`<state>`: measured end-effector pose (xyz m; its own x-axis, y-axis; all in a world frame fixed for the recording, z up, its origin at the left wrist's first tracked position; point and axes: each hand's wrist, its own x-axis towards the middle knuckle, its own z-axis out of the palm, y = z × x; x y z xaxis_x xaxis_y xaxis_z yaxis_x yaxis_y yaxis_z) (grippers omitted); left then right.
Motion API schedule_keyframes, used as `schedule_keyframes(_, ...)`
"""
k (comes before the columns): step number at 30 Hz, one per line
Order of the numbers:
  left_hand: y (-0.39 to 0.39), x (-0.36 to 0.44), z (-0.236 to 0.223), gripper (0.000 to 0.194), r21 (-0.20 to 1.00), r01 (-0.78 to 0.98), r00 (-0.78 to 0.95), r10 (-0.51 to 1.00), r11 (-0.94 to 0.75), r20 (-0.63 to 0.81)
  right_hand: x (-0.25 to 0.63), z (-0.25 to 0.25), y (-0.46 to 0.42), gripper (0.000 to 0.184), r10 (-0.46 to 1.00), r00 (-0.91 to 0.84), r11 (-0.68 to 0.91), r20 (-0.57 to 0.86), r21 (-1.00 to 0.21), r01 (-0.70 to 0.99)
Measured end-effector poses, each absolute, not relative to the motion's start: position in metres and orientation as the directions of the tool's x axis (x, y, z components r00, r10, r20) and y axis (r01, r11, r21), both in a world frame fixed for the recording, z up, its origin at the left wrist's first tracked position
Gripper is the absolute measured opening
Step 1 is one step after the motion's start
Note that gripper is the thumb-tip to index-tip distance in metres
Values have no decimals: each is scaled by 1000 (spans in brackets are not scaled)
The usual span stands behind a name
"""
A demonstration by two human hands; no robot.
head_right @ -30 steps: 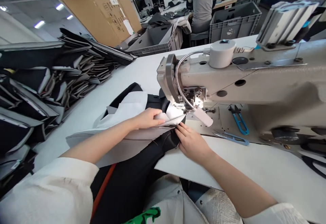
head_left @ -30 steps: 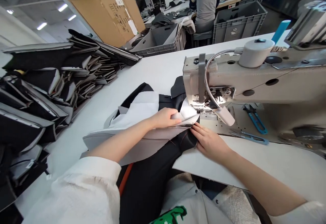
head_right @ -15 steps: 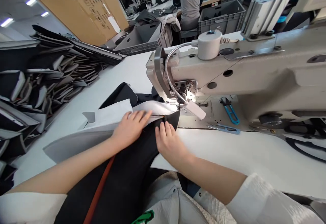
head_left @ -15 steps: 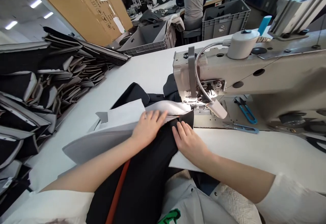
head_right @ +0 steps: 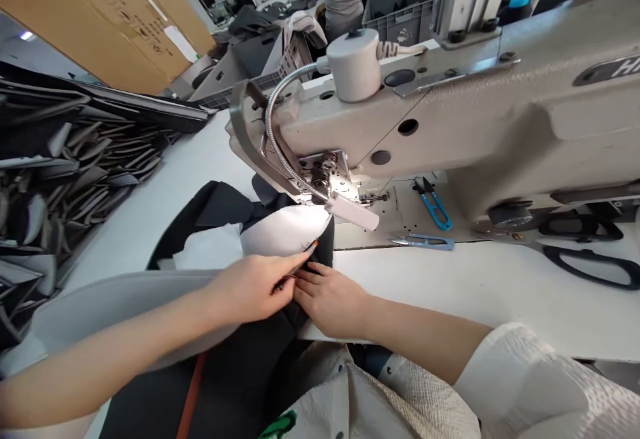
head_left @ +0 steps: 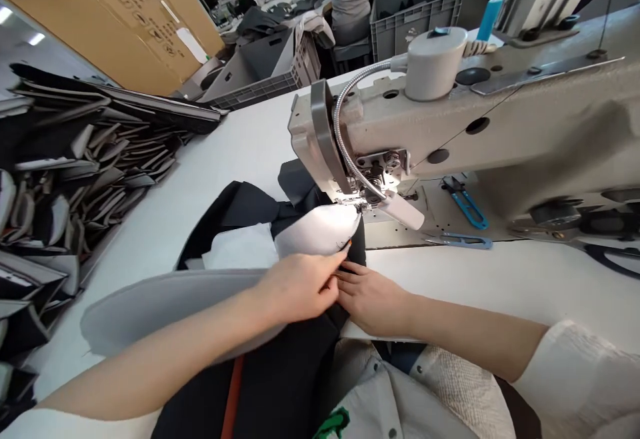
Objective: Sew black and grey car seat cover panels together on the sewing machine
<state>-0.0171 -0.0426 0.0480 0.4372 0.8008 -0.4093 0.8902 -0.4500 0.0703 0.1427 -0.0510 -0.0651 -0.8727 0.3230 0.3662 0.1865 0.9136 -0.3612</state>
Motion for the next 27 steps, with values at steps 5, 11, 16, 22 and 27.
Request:
schedule_keyframes(5, -45, 1, 24, 72, 99, 959, 275, 777, -267, -566, 137, -70, -63, 25, 335, -880, 940, 337, -189, 286)
schedule_keyframes(11, -36, -10, 31, 70, 286, 939, 327, 755, -191, -569, 137, -69, -86, 34, 421, -757, 873, 500, 3, 487)
schedule_keyframes(16, -34, -2, 23, 68, 370, 911, 377, 727, -181, -574, 140, -73, -89, 32, 431, -770, 880, 470, -33, 473)
schedule_keyframes(22, -20, 4, 18, 66, 262, 949, 299, 774, -178, -558, 145, -79, -78, 39, 501, -753, 858, 428, -128, 498)
schedule_keyframes(27, -1, 9, 16, 59, 219, 953, 298, 794, -211, -530, 151, -81, -54, 41, 483, -782, 865, 394, -74, 497)
